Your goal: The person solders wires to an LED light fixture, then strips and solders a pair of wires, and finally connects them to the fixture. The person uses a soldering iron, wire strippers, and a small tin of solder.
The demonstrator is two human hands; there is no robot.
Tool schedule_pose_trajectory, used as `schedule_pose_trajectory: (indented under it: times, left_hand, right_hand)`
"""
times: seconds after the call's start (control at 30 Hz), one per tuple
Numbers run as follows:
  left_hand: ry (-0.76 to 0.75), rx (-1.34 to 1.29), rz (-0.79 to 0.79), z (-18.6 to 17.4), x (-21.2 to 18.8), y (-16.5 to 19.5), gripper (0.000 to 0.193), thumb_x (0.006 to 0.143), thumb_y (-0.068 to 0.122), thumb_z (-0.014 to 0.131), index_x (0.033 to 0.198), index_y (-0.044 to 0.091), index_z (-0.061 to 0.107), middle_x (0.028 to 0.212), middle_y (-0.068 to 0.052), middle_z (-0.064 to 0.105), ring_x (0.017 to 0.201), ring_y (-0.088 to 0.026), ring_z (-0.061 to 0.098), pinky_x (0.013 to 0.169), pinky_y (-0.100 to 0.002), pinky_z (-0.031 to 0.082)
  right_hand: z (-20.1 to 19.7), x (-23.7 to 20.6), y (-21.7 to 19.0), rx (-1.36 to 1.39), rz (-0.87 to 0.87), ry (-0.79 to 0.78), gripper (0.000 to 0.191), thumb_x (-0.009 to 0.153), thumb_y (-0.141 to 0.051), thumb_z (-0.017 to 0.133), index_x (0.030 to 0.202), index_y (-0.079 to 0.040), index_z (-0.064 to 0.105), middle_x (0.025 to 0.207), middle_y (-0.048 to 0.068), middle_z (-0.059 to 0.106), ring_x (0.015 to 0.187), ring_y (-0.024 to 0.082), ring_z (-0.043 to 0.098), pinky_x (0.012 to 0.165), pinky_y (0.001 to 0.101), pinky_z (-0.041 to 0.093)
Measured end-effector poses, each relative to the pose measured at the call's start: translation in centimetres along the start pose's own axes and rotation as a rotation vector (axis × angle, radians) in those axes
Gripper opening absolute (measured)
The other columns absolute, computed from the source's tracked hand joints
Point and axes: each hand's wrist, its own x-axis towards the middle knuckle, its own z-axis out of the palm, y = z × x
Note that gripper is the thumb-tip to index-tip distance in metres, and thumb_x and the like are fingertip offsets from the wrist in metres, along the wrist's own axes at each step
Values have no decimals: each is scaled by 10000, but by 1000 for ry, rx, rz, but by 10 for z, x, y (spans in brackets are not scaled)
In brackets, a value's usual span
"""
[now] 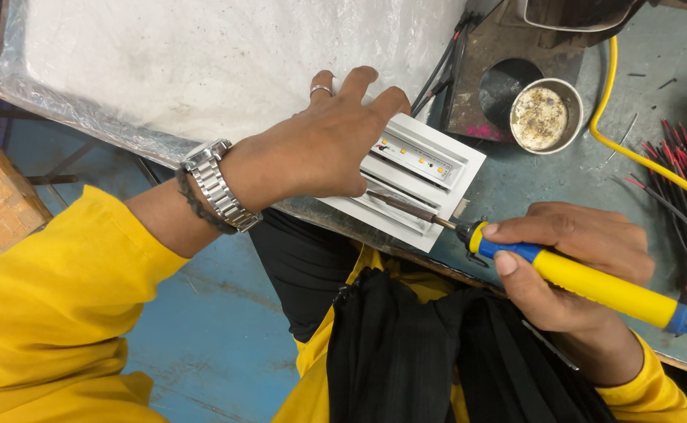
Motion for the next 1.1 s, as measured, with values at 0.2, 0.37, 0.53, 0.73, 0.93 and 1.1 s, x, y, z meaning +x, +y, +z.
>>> schedule_pose_trajectory:
  times: [0.2, 0.37, 0.53, 0.73, 0.93, 1.1]
  left_hand:
    - [-43, -16, -74, -1, 1, 4, 893, 731, 76, 785, 1521, 177, 381, 1580, -306, 244, 1364, -726, 151, 1068, -618, 361]
    - [-5, 28, -9, 1, 4, 1, 875, 709, 70, 797, 1482, 141, 394, 1504, -334, 295, 1359, -707, 158, 1129, -649, 265]
    - [42, 73, 52, 2, 3, 1, 861, 721, 83, 808, 1483, 116, 407, 1485, -354, 326, 1376, -698, 193, 1133, -658, 282]
    - [-38, 5, -88, -6, 0, 10, 914, 708, 41, 791, 1511, 201, 383, 1587, -277, 218, 1366, -706, 172, 969, -602, 500]
    - [29, 55, -53, -3, 1, 9, 974, 612, 100, 868, 1471, 212, 423, 1577, -268, 256, 1389, -631, 140, 992, -715, 358]
    - [178, 194, 117, 5, 2, 0, 907, 560, 158, 906, 1369, 103, 499, 1534, -316, 360, 1437, -533, 168, 1061, -704, 250]
  right_hand:
    - [-2, -1, 0, -19, 22, -3, 162, 849, -153, 704, 925, -12, 725, 750, 70, 687, 614, 147, 661, 554, 230, 485]
    - [-3, -1, 0, -26, 14, -6, 163, 846, -150, 702, 932, -14, 722, 755, 73, 683, 620, 147, 661, 557, 229, 484]
    - [-2, -1, 2, -17, 48, -1, 157, 829, -144, 712, 912, -11, 730, 728, 71, 689, 591, 143, 659, 533, 230, 474]
    - [-1, -1, 2, 4, 35, 4, 159, 853, -148, 709, 937, -14, 721, 775, 74, 697, 616, 135, 671, 557, 223, 487]
    - [-1, 0, 1, 12, 55, 1, 156, 850, -147, 708, 931, -14, 722, 772, 77, 706, 634, 143, 686, 558, 224, 497]
    - [-1, 1, 1, 14, 43, -3, 156, 862, -152, 708, 939, -16, 718, 792, 81, 711, 656, 147, 695, 570, 223, 506]
